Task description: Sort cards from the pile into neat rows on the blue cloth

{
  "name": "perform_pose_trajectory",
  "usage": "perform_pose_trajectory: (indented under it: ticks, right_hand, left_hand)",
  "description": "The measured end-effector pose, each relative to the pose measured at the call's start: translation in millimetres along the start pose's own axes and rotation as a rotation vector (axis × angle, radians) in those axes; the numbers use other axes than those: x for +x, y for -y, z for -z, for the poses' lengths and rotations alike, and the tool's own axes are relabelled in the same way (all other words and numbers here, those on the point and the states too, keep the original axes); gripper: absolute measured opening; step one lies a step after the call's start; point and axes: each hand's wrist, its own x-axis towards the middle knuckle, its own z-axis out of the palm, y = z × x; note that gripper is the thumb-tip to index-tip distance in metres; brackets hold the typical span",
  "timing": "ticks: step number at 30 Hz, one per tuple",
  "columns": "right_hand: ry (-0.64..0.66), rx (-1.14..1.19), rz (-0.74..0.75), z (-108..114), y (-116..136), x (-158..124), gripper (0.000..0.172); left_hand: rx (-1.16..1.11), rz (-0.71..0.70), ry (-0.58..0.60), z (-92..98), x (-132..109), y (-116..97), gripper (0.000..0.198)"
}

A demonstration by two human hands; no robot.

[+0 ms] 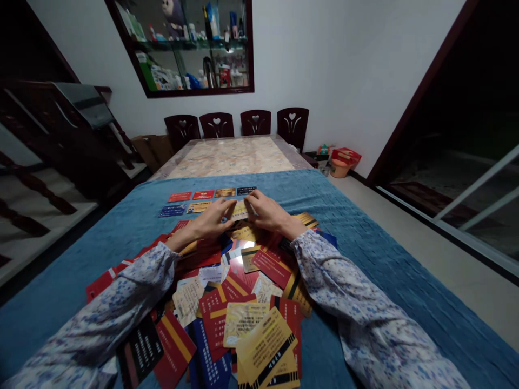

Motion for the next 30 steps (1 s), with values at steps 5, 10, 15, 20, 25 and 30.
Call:
perform_pose_trajectory:
  ticks: [5,10,15,20,25,30]
  right_hand:
    - [0.039,-0.079,-0.049,10,-13,9,0.042]
    - [0.119,-0.15,-0.112,7,-32,9,0.04]
    - [0.198,-0.199,-0.147,6,-39,2,0.031]
    - [0.227,-0.242,-0.209,9,-31,0,0.037]
    - [0.261,-0.31,-0.211,12,-24,3,0.033]
    - [0.361,-0.353,-0.231,16,-24,11,0.042]
  left_hand:
    - [0.038,-0.046,0.034,11.3,25,-2,0.025]
    - [0.041,-0.004,0.085,-0.8,47,1,0.026]
    - [0.007,-0.005,0.113,-24.4,56,11,0.031]
    - [0.004,-0.038,0.114,-30.3,58,17,0.036]
    - [0.028,-0.056,0.133,-31.3,60,19,0.034]
    - [0.072,-0.053,0.161,-31.5,62,19,0.029]
